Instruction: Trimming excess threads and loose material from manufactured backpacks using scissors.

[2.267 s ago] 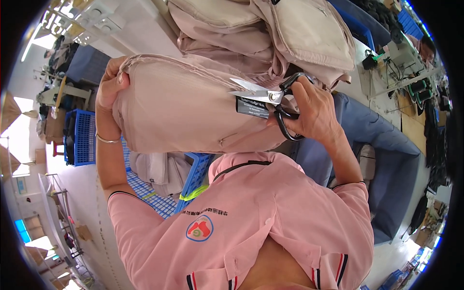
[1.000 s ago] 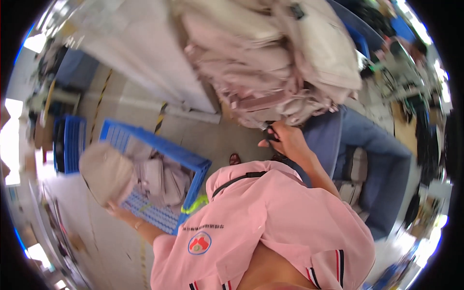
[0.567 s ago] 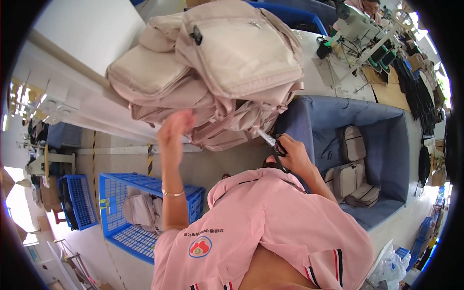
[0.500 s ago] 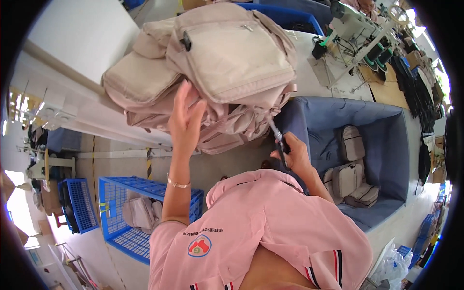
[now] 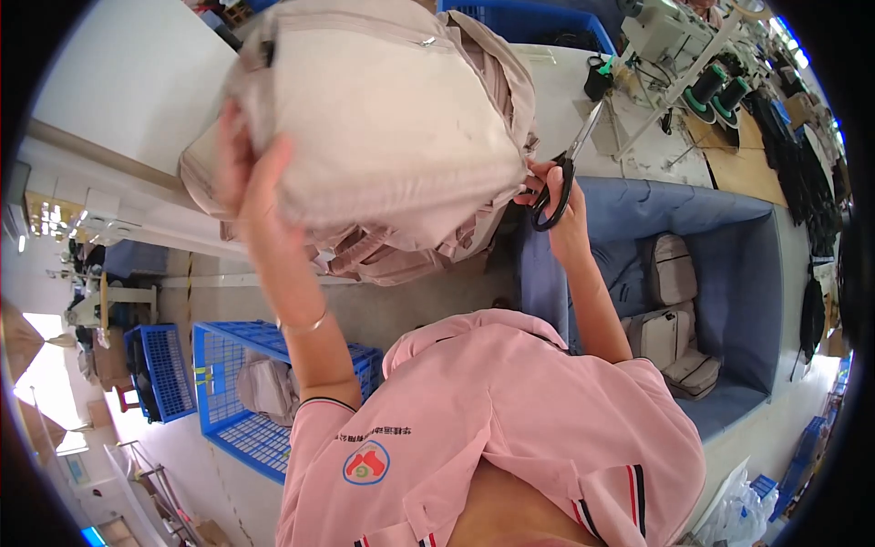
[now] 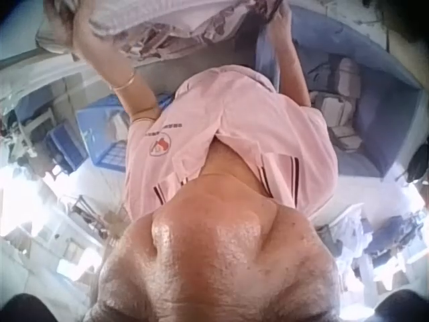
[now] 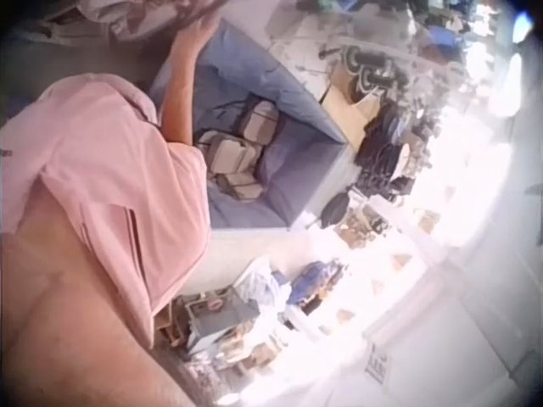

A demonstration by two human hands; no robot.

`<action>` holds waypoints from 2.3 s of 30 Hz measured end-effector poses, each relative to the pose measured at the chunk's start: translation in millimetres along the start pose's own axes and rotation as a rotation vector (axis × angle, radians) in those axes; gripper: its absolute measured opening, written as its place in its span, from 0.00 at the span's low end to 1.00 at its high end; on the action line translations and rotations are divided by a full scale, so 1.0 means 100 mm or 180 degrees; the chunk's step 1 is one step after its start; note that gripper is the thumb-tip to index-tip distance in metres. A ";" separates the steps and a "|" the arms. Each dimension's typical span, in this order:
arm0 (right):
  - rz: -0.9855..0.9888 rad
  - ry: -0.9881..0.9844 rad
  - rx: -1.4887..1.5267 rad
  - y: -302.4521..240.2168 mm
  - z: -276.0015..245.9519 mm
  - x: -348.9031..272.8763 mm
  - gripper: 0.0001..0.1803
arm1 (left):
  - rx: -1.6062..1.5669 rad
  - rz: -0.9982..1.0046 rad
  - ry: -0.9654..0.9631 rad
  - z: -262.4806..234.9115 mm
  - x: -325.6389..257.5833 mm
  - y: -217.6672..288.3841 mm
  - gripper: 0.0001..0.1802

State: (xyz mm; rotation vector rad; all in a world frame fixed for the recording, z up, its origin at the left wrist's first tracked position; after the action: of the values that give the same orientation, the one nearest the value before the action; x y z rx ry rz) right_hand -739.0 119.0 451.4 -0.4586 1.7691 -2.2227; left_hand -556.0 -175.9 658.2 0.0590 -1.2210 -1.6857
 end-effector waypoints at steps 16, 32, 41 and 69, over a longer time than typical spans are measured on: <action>0.0330 -0.1049 -0.0896 0.10 0.71 -0.37 0.21 | 0.0167 -0.2475 0.1514 -2.18 -2.22 -0.55 0.30; 0.0350 -0.0400 -0.3836 -0.11 0.22 -1.04 0.37 | -0.0527 -0.2197 0.0912 -2.26 -2.06 -0.94 0.34; 0.0157 -0.0240 -0.3830 -0.29 0.37 -0.85 0.34 | -0.0856 -0.2346 0.0945 -2.31 -2.14 -1.06 0.39; 0.0669 -0.0365 -0.1446 0.25 0.63 -0.75 0.23 | 0.0637 -0.1893 0.0607 -2.38 -1.24 -0.16 0.19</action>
State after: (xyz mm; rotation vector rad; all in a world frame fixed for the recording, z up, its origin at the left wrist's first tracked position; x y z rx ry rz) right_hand -645.1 86.6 433.9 -0.4528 2.1469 -1.6189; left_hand -376.6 -248.0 472.0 0.7522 -1.2971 -1.9901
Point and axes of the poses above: each hand's wrist, its own x-axis towards the middle knuckle, its own z-axis out of the palm, y = z × x, the point moved 10 cm from there along x, towards the middle knuckle, and after that the axes turned 12 degrees about -x, right-handed, at the moved point
